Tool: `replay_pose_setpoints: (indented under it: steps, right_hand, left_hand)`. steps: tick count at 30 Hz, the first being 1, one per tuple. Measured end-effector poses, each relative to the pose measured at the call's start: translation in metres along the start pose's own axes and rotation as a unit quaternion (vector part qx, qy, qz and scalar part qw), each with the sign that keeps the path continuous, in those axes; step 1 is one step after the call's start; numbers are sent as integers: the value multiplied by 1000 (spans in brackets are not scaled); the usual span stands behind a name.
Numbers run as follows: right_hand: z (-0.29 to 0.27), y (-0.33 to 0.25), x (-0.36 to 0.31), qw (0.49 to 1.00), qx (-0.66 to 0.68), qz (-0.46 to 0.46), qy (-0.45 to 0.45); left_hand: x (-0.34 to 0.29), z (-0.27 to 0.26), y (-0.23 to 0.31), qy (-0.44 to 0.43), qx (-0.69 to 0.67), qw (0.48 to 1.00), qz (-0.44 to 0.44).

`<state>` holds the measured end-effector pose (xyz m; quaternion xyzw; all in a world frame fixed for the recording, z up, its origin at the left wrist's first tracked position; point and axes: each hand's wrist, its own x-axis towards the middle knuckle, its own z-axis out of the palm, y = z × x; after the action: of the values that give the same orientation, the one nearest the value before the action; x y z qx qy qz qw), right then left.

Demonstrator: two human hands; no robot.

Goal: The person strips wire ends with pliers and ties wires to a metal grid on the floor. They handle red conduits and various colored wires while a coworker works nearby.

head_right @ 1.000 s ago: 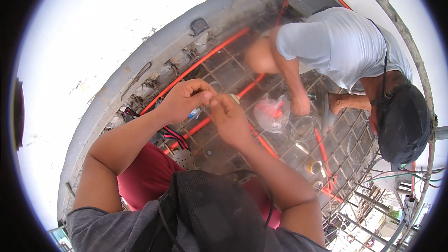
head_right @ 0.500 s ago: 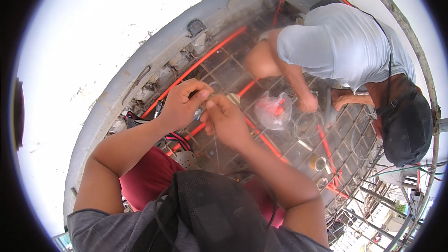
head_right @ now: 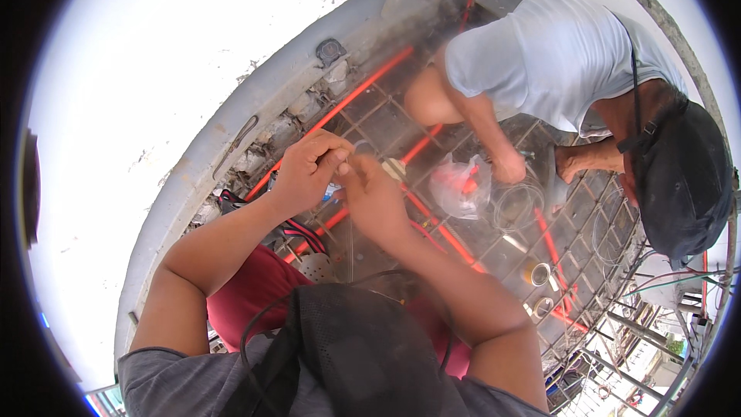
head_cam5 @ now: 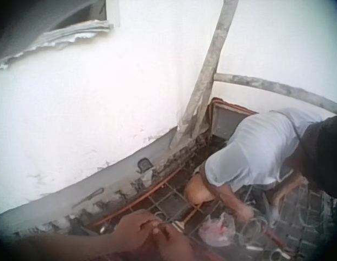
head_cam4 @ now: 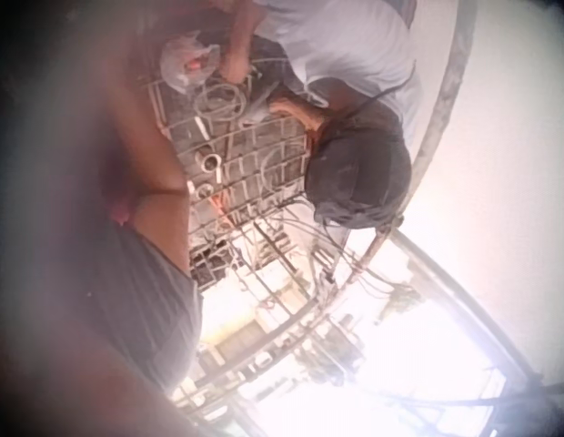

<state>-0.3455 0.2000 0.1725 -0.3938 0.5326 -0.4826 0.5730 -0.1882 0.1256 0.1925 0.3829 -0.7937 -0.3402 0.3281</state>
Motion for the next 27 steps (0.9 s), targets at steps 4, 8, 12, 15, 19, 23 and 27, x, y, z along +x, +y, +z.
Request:
replay_pose_setpoints:
  steps: [4,8,12,15,19,23,27]
  right_hand:
    - [-4,6,2,984,-103,-110,95]
    - [-7,15,10,959,-149,-207,120]
    - [-11,19,13,962,-131,-213,106]
    - [-9,17,13,986,40,-143,78]
    - [-4,13,9,978,158,-128,47]
    - [-1,10,6,967,217,-120,52]
    - [-2,8,4,966,229,-106,56]
  left_hand:
    - [-2,4,-2,4,-17,999,-32]
    - [-5,7,0,15,-22,998,-50]
    - [-1,7,4,-10,-119,984,-135]
    - [0,8,5,-40,-272,942,-192]
    - [-1,12,5,-42,-477,840,-254]
    - [2,14,4,-59,-534,801,-264]
    - [4,11,5,-73,-521,805,-275]
